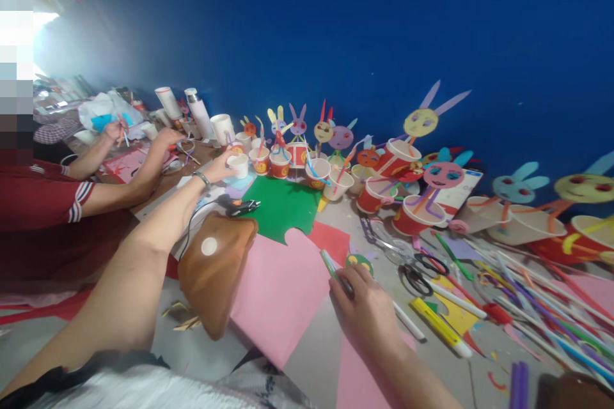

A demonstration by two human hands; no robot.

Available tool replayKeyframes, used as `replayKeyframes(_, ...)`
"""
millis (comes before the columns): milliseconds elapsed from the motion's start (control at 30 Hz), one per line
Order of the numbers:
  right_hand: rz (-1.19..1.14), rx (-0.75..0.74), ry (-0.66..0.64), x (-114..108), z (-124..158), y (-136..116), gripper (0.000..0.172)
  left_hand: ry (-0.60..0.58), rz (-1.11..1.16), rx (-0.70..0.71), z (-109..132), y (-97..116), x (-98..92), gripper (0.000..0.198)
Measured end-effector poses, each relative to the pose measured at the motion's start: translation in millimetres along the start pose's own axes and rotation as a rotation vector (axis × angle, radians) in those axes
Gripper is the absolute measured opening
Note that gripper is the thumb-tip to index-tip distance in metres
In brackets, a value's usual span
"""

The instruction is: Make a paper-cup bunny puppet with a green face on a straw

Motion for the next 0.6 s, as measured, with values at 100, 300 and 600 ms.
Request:
replayKeyframes(100,-0.003,0.016,-0.011,0,0,0,0.03,0.023,-0.059,0.019,2,4,1.1,0.043)
replayKeyframes(300,-0.009,0.021,-0.011,1,0,1,0.031,0.036,-0.146,0.047,2,15,0.0,0.02)
replayKeyframes(600,-0.034,0.017,0.005,0,-1,1,0.029,0.075,-0.201,0.009,-13,22,-21.9,0.05)
Point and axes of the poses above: each hand's wrist, its own z-axis away from the middle knuckle, its own x-axis out of the palm, y = z × x, the point moved 3 cm from there along -z, towards the middle knuckle, and after that the axes turned 2 degrees about z, right-handed, at the moved point
